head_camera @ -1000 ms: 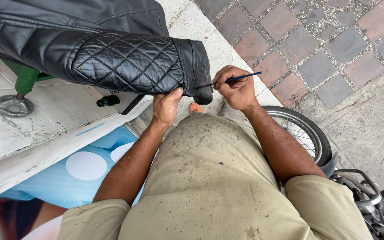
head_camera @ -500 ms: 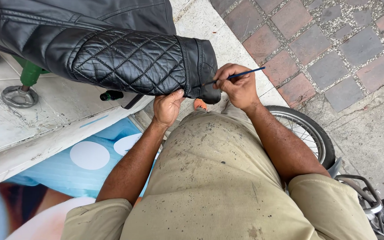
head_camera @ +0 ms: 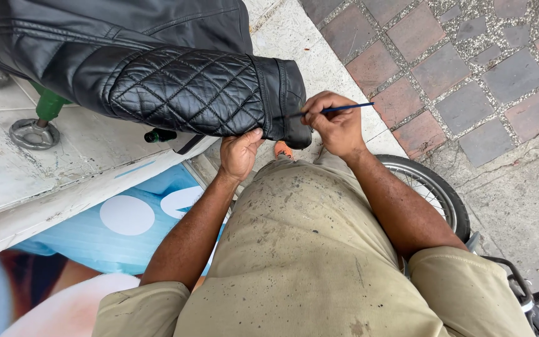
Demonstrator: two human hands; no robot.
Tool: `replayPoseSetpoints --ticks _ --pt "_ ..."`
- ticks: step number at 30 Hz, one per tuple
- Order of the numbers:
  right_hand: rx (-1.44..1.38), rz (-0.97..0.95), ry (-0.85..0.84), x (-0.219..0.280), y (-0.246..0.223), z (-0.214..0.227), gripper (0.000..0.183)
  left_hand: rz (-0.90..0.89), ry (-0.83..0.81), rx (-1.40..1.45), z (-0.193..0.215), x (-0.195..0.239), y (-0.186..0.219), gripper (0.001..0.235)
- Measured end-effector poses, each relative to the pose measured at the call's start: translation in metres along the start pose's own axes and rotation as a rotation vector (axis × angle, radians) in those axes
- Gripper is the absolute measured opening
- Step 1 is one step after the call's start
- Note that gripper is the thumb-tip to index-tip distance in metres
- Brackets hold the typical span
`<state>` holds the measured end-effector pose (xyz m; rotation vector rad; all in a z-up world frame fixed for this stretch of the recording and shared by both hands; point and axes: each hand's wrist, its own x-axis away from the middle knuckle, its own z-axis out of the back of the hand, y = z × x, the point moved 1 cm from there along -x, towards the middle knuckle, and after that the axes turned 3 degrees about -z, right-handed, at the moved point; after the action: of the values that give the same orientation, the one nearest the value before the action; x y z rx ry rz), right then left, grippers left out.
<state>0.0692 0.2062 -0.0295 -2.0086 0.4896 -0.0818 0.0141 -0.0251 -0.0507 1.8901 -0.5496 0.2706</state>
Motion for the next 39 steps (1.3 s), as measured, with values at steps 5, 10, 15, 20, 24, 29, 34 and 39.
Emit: replayPoseSetpoints --ticks 5,10,15,20,24,29,34,39 --pt "-0.058 -0.129 -0.050 0.015 0.000 0.007 0.016 -0.107 -0.050 -0.214 -0.019 0.003 0.022 0.033" --pt "0.704 -0.280 -0.117 0.016 -0.017 -0.021 0.019 -0.218 -0.075 -0.415 -0.033 -0.004 0.030 0.027" --pt "1.079 -0.193 0.039 0.040 0.077 -0.008 0.024 -0.117 -0.158 -0.462 -0.061 0.004 0.060 0.005" --pt "1.082 -0.174 -0.083 0.034 0.048 0.011 0.018 -0.178 -0.208 -0.612 -0.027 -0.010 0.044 0.020" --pt "1.078 -0.475 -0.264 0.029 0.035 0.025 0.019 -0.251 -0.246 -0.423 0.017 -0.029 -0.021 0.062" --pt "0.932 -0.691 -0.364 0.015 0.029 0.020 0.012 -0.256 -0.206 -0.250 -0.006 -0.030 -0.008 0.070" --pt "0.711 -0.809 -0.383 0.008 0.018 0.002 0.013 -0.230 -0.144 -0.064 -0.043 -0.026 0.019 0.067" --pt "0.669 -0.816 -0.325 0.010 -0.003 -0.008 0.018 -0.281 0.069 -0.031 -0.047 -0.037 0.019 0.060"
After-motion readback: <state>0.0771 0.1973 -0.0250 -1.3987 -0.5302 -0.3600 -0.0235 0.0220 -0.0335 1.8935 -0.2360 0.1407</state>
